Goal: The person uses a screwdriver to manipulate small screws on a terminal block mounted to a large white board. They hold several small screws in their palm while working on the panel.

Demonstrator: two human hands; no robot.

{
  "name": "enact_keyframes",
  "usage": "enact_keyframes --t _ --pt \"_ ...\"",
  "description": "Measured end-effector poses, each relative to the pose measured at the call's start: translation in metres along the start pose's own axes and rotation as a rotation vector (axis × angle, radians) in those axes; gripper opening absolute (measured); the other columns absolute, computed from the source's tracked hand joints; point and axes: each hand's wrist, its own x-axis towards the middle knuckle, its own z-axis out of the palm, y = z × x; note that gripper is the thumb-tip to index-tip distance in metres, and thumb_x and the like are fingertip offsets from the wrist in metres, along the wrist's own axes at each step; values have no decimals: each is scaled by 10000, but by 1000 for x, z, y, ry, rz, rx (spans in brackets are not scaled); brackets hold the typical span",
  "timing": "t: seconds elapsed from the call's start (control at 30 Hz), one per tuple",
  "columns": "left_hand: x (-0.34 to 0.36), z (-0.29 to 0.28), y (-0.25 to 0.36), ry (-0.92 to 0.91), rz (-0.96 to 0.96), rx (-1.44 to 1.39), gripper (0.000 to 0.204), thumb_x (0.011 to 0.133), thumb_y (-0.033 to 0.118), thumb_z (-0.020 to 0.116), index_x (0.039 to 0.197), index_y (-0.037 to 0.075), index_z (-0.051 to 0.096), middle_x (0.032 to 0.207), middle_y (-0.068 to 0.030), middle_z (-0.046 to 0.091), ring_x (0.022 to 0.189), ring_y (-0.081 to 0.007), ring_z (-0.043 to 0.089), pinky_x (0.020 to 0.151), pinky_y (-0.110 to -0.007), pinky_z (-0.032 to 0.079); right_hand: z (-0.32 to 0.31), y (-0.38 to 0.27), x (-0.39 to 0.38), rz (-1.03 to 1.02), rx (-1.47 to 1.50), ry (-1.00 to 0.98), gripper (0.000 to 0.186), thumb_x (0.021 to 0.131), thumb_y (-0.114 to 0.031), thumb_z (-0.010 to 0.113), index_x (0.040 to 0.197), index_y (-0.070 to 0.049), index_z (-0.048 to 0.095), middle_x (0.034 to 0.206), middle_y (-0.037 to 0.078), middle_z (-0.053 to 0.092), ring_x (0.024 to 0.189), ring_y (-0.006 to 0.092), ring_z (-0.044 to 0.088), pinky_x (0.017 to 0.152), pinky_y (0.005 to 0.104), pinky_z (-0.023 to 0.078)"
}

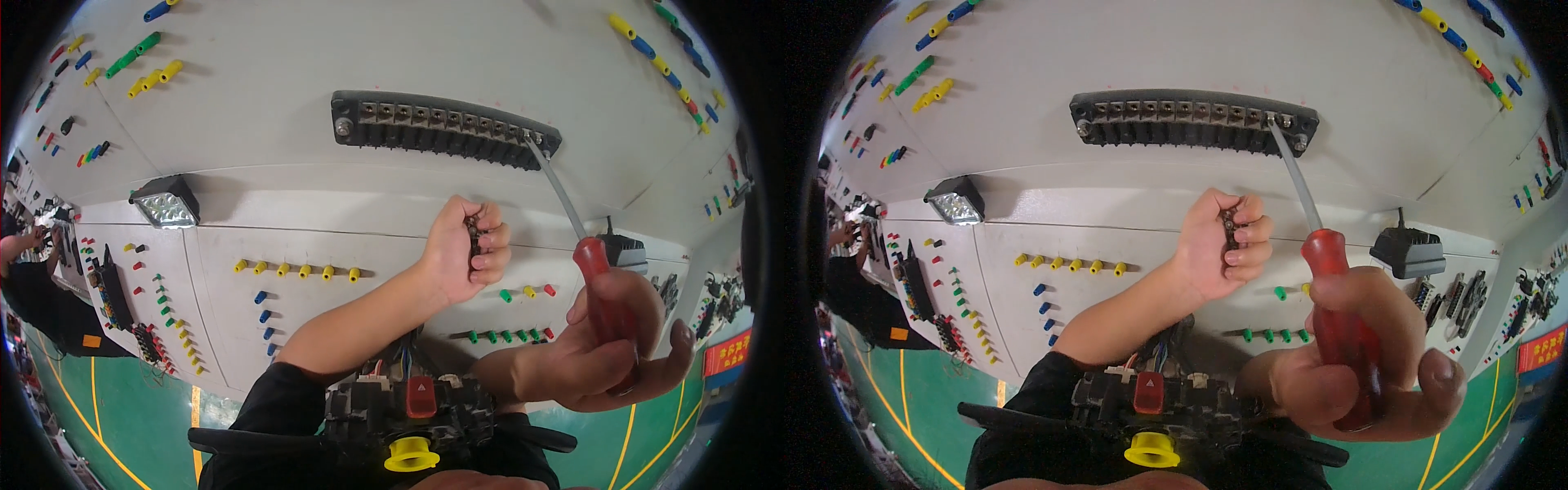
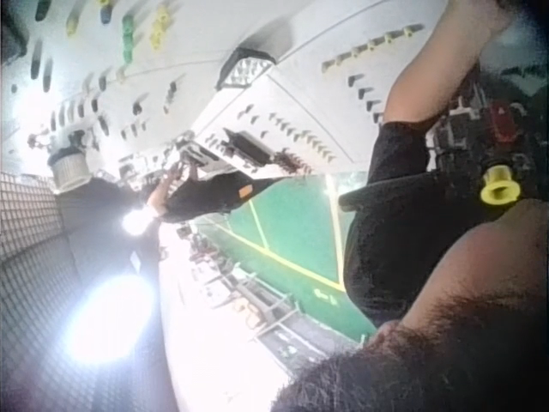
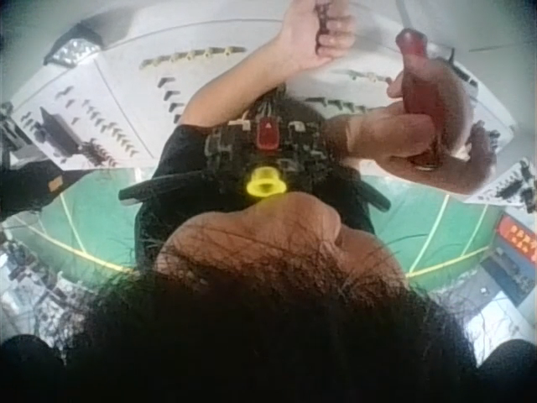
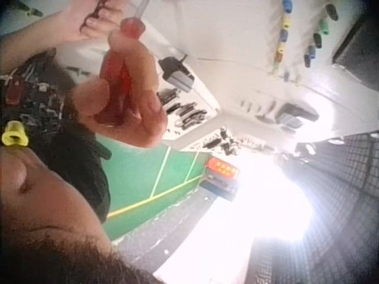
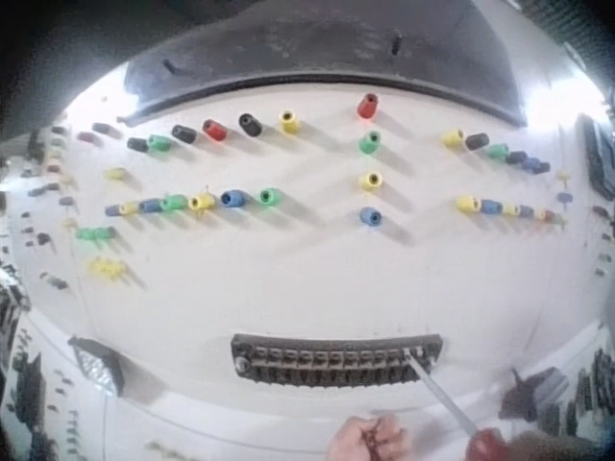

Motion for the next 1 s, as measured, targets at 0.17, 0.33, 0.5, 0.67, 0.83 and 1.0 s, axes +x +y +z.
enact_keyframes --t 0.17,0.33,0.5,0.67,0.83,1.0 --pt "-2 -5 2 0 14 4 248 853 324 368 665 165 336 607 37 340 424 -86 298 348 -222 197 -10 11 -1 -184 177 -274 479 877 -234 536 1210 -19 267 892 265 501 479 235 502 446 281 451" --pt "-1 -4 1 -2 1 -6 241 851 325 375 671 168 339 609 34 339 429 -89 299 350 -225 197 -16 7 0 -54 92 -207 413 864 -245 528 1129 -9 316 949 248 478 554 234 498 454 294 458" --pt "1 -5 0 -6 4 -8 240 850 329 379 673 171 341 616 35 343 439 -90 303 354 -230 199 -16 8 0 -103 -48 95 333 856 -250 609 987 11 450 936 220 527 677 242 522 526 315 521" --pt "-1 -8 3 13 22 -12 238 843 335 393 675 175 342 622 41 344 445 -90 302 360 -230 192 -14 11 -6 -121 74 178 322 831 -212 645 976 31 491 894 190 539 782 279 551 566 382 556" --pt "-2 -12 4 46 21 -18 237 836 339 407 674 177 346 620 46 344 442 -89 289 364 -228 181 -12 9 -4 -108 204 -140 291 895 -300 503 1069 -71 465 855 184 477 439 239 493 423 448 535" --pt "1 -1 1 42 -2 -31 239 821 346 401 660 179 344 609 44 337 436 -92 273 367 -232 165 -31 21 6 -184 349 -199 522 954 -460 274 895 15 483 852 266 484 652 269 437 478 369 435"
